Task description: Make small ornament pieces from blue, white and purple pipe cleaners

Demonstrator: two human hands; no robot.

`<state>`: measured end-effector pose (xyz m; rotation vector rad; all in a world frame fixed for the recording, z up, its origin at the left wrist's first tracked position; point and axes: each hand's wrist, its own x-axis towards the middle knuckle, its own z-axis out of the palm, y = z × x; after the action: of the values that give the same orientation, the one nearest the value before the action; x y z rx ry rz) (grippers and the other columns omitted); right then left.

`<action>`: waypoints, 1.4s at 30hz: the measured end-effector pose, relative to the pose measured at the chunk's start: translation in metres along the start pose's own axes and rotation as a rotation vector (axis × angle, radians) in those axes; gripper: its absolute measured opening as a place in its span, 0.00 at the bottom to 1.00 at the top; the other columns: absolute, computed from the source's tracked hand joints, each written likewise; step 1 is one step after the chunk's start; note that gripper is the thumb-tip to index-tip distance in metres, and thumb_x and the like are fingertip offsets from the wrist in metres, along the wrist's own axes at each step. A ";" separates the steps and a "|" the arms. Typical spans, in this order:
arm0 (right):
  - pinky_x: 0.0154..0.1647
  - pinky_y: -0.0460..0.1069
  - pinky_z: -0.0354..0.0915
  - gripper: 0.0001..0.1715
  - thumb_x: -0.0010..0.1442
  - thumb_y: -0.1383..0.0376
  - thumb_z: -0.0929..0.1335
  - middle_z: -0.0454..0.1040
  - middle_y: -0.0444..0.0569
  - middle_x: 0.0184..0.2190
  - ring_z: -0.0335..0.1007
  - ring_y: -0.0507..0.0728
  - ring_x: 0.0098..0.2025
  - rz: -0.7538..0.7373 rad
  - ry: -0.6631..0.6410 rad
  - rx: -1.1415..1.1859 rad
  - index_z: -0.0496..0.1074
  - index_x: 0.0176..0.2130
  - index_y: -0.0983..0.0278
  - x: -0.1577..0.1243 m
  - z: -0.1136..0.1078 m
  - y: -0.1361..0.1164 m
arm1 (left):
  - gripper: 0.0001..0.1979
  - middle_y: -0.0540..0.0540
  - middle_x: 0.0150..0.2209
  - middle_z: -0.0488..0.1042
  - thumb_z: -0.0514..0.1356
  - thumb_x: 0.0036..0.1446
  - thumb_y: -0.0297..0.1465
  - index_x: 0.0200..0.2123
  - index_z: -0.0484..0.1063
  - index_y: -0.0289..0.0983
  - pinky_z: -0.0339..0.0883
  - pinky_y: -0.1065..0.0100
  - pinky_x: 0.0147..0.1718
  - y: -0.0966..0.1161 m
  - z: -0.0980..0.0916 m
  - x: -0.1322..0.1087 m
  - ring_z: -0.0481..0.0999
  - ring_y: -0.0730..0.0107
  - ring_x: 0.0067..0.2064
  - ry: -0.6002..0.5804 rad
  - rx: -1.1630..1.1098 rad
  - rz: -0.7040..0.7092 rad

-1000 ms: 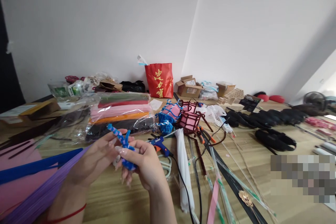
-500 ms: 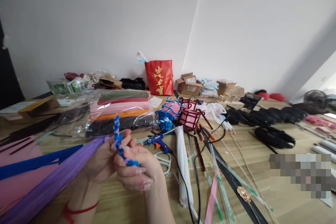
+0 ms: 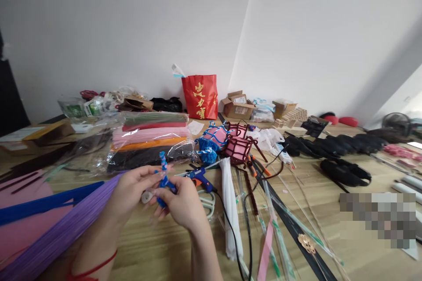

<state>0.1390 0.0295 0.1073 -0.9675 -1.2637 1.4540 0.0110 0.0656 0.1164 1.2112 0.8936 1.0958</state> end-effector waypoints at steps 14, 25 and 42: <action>0.25 0.48 0.67 0.15 0.53 0.56 0.69 0.69 0.44 0.19 0.67 0.51 0.19 -0.056 0.013 0.094 0.70 0.30 0.67 0.000 0.005 -0.005 | 0.12 0.46 0.23 0.77 0.67 0.42 0.37 0.28 0.78 0.34 0.64 0.72 0.20 0.002 -0.002 0.001 0.71 0.71 0.21 0.084 -0.051 0.063; 0.08 0.39 0.55 0.11 0.56 0.62 0.66 0.54 0.33 0.09 0.48 0.45 0.08 0.247 -0.800 0.974 0.65 0.27 0.67 0.007 0.004 -0.001 | 0.08 0.49 0.26 0.75 0.69 0.38 0.34 0.22 0.75 0.37 0.69 0.68 0.39 0.001 -0.007 -0.005 0.74 0.67 0.35 -0.162 -0.458 0.155; 0.25 0.45 0.65 0.19 0.59 0.52 0.62 0.70 0.48 0.29 0.67 0.54 0.30 -0.194 0.100 -0.213 0.70 0.38 0.63 0.000 0.014 -0.002 | 0.18 0.51 0.20 0.74 0.65 0.44 0.40 0.36 0.75 0.34 0.50 0.76 0.11 -0.006 0.008 0.003 0.60 0.80 0.14 0.227 -0.154 0.082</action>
<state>0.1257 0.0259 0.1115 -1.0135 -1.4163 1.1254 0.0200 0.0664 0.1115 1.0173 0.9188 1.3630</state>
